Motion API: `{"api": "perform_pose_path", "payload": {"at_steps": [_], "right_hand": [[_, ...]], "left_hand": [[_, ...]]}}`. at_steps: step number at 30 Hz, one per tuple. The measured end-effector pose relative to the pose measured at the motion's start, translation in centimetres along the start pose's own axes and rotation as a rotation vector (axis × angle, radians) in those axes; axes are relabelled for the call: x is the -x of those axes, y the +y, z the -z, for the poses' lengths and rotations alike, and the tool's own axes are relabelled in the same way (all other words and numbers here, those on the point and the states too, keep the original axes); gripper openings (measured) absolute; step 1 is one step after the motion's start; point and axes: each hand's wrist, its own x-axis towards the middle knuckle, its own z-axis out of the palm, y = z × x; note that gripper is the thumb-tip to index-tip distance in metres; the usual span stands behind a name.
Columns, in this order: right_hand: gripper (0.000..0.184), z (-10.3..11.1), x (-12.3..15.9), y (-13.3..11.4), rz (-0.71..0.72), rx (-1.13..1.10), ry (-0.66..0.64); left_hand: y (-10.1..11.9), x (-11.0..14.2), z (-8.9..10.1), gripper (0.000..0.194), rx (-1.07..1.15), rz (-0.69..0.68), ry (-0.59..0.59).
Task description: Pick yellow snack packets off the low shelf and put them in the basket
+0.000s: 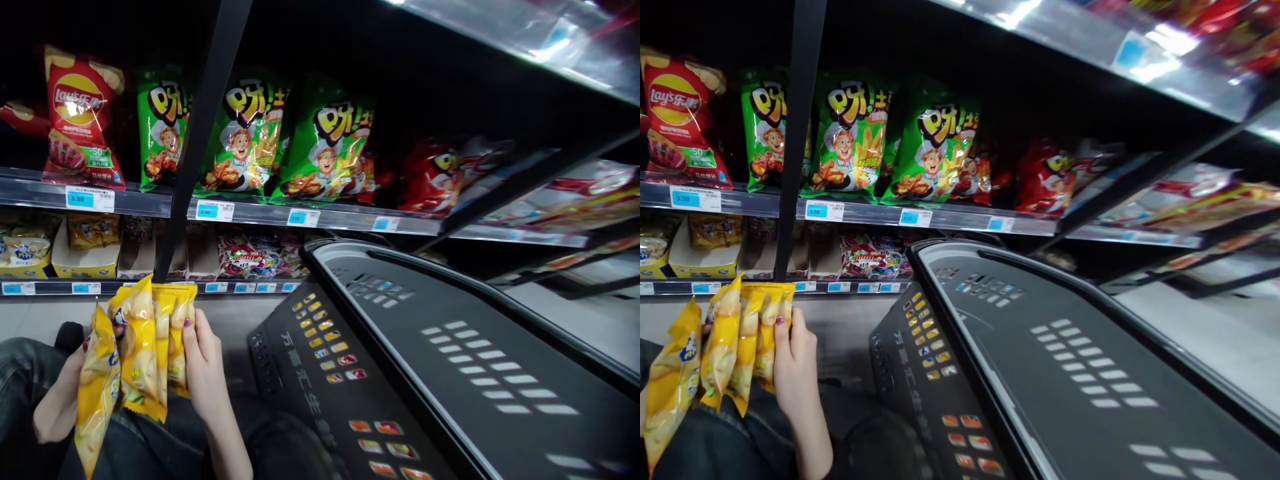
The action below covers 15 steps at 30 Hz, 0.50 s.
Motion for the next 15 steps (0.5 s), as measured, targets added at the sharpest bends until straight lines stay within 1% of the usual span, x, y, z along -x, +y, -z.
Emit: {"api": "perform_pose_path", "payload": {"at_steps": [3, 5, 6, 7, 8, 10, 11, 12, 13, 14, 15], "right_hand": [[0.029, -0.4, -0.2, 0.4, -0.014, -0.054, -0.067], [0.032, -0.2, -0.5, 0.6, -0.04, -0.053, -0.112], [0.032, 0.0, -0.6, 0.6, -0.049, -0.03, -0.108], [0.032, 0.3, -0.5, 0.5, -0.046, 0.016, -0.059], [0.029, 0.6, -0.4, 0.3, -0.02, 0.082, 0.036], [0.02, 1.1, 0.2, -0.5, 0.113, 0.219, 0.295], [0.015, 1.1, 0.6, -0.9, 0.195, 0.257, 0.375], [0.011, 1.0, 1.1, -1.4, 0.259, 0.267, 0.384], [0.009, 0.7, 1.5, -1.9, 0.287, 0.26, 0.324], [0.01, 0.2, 1.9, -2.2, 0.275, 0.251, 0.231], [0.015, -0.4, 2.1, -2.4, 0.229, 0.251, 0.139]], "left_hand": [[-0.3, -0.4, 0.5, 0.018, 0.042, 0.011, -0.005], [-0.3, -0.4, 0.3, 0.016, 0.071, 0.053, -0.021], [-0.3, -0.4, 0.0, 0.015, 0.074, 0.085, -0.019], [-0.2, -0.4, -0.4, 0.013, 0.07, 0.104, -0.002], [-0.2, -0.3, -0.8, 0.013, 0.059, 0.1, 0.03], [-0.3, -0.3, -1.5, 0.018, 0.026, 0.006, 0.116], [-0.4, -0.4, -1.8, 0.023, 0.0, -0.067, 0.148], [-0.6, -0.5, -2.0, 0.028, -0.032, -0.143, 0.163], [-0.7, -0.6, -2.0, 0.032, -0.072, -0.204, 0.161], [-0.9, -0.7, -2.0, 0.035, -0.119, -0.253, 0.146], [-1.0, -0.8, -2.0, 0.037, -0.173, -0.29, 0.122]]}}
